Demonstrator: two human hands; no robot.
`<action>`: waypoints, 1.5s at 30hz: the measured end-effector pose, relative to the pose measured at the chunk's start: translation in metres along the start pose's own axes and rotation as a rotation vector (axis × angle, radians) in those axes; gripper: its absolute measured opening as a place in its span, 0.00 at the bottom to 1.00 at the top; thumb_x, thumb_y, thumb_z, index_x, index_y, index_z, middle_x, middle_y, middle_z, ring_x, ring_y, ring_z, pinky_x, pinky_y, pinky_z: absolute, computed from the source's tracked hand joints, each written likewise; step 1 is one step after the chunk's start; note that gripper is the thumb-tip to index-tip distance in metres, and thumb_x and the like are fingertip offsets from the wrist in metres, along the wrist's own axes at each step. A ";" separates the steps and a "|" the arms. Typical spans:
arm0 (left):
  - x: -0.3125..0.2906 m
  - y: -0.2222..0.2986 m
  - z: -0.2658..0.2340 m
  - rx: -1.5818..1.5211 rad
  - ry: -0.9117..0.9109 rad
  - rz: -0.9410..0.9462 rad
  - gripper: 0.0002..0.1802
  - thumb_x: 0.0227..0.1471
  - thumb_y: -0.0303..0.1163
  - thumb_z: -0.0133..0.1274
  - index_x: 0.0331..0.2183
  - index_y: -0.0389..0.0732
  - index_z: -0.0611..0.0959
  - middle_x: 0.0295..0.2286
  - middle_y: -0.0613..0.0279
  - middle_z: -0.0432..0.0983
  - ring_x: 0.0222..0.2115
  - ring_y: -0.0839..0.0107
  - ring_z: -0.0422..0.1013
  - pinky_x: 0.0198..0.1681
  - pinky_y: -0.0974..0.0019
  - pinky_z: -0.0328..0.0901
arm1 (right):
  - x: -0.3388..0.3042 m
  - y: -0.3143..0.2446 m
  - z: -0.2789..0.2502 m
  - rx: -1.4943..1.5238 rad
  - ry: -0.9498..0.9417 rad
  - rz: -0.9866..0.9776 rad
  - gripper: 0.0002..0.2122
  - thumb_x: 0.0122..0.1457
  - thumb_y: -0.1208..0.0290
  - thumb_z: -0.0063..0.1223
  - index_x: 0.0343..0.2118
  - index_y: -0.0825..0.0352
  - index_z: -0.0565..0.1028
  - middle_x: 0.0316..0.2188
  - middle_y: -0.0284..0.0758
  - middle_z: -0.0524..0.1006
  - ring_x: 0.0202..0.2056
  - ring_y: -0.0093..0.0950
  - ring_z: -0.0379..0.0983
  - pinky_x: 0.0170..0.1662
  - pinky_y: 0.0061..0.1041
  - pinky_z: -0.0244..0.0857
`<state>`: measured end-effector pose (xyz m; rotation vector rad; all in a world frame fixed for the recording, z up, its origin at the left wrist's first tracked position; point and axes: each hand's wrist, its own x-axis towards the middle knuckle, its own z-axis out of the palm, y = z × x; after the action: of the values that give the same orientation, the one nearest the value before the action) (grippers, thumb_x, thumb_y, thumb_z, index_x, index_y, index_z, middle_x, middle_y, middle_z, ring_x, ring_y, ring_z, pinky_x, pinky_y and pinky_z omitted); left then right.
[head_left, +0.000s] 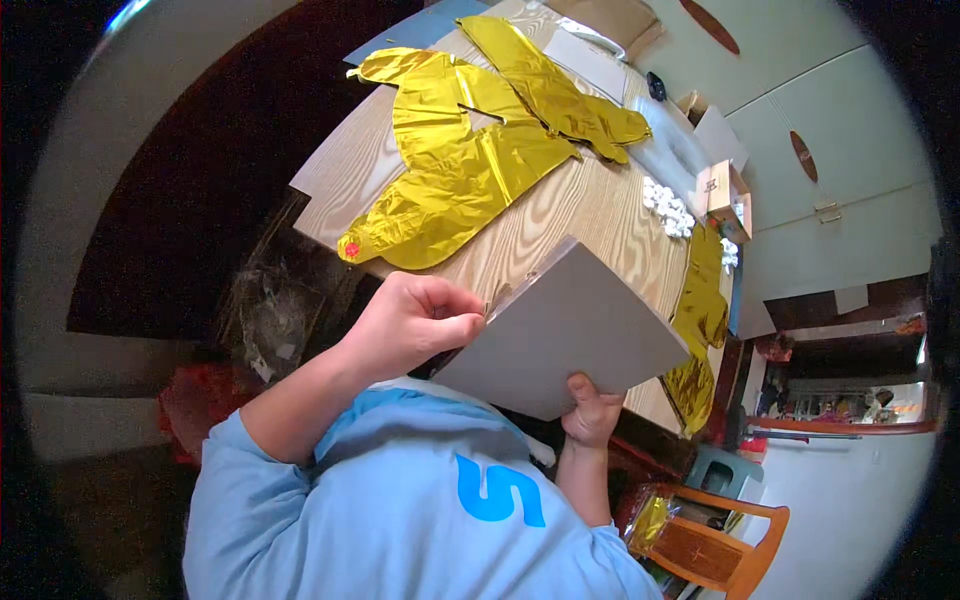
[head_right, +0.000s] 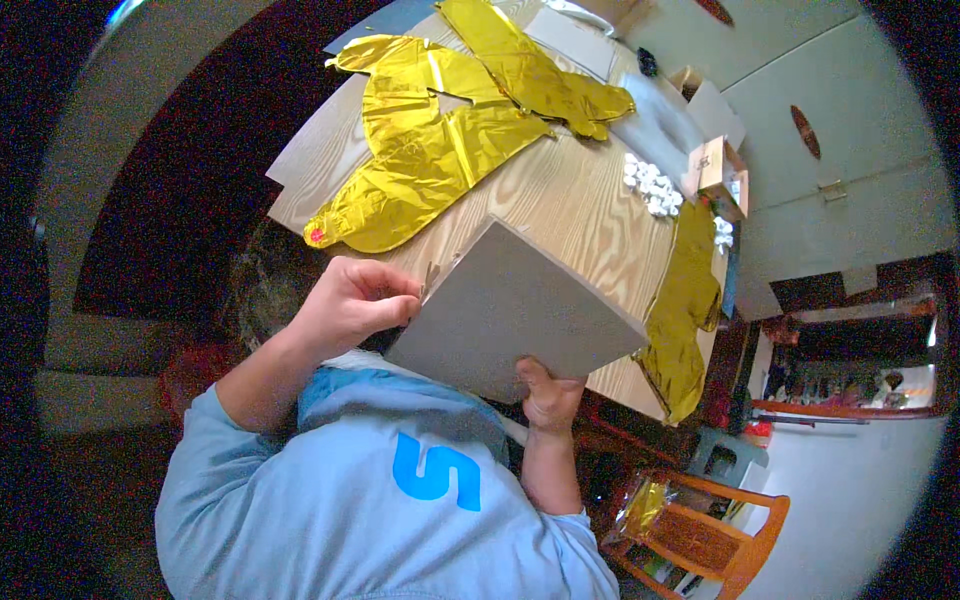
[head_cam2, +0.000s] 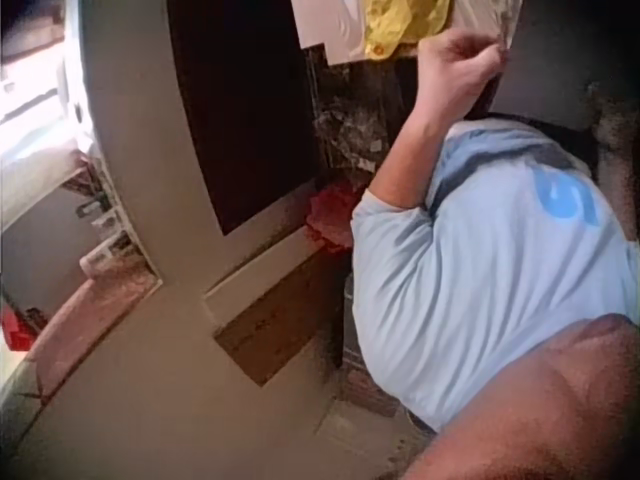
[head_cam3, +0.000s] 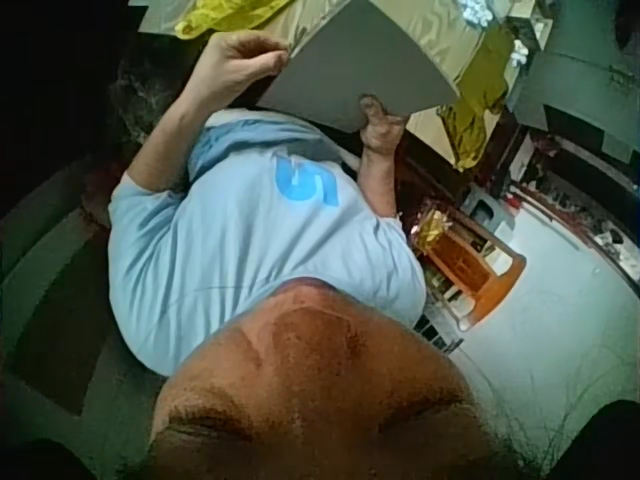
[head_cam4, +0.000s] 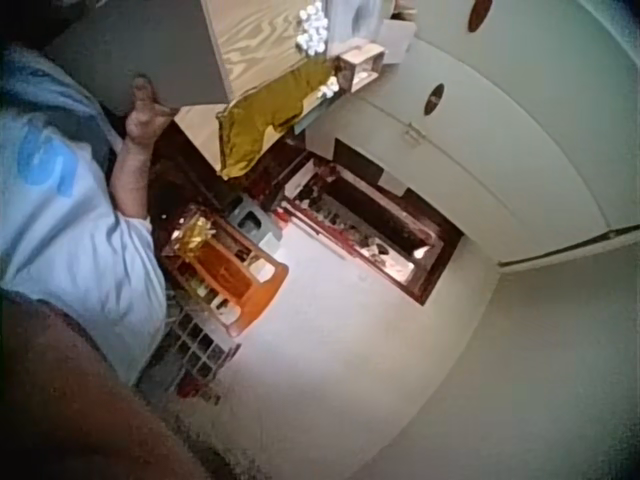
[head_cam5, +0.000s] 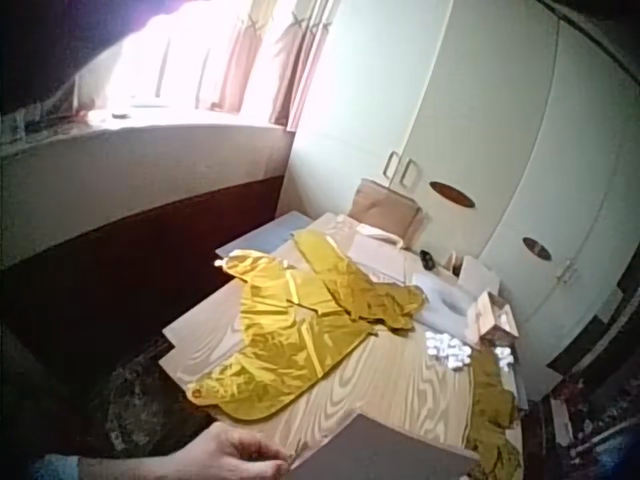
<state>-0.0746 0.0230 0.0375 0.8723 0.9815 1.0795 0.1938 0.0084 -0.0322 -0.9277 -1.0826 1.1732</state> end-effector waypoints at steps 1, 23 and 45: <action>0.001 0.001 -0.002 0.007 -0.007 -0.037 0.07 0.45 0.24 0.58 0.29 0.31 0.81 0.22 0.67 0.76 0.23 0.84 0.69 0.27 0.79 0.65 | 0.000 -0.001 0.002 0.018 0.008 0.003 0.29 0.43 0.74 0.66 0.50 0.67 0.67 0.45 0.35 0.72 0.46 0.30 0.67 0.52 0.32 0.58; 0.000 0.002 0.001 0.400 0.074 0.114 0.04 0.45 0.23 0.57 0.23 0.33 0.79 0.20 0.71 0.73 0.21 0.85 0.65 0.23 0.80 0.61 | -0.006 -0.010 0.004 -0.174 0.034 -0.122 0.29 0.42 0.72 0.68 0.49 0.67 0.67 0.45 0.35 0.71 0.46 0.29 0.67 0.52 0.31 0.58; -0.013 0.005 -0.015 0.247 -0.008 0.067 0.07 0.48 0.27 0.57 0.25 0.32 0.81 0.20 0.64 0.77 0.21 0.80 0.71 0.24 0.74 0.65 | 0.004 0.006 0.011 0.018 0.003 0.034 0.33 0.42 0.69 0.68 0.52 0.69 0.65 0.46 0.35 0.71 0.47 0.30 0.67 0.52 0.32 0.58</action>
<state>-0.0921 0.0131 0.0398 1.1162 1.1008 1.0240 0.1823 0.0137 -0.0345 -0.9364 -1.0563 1.2075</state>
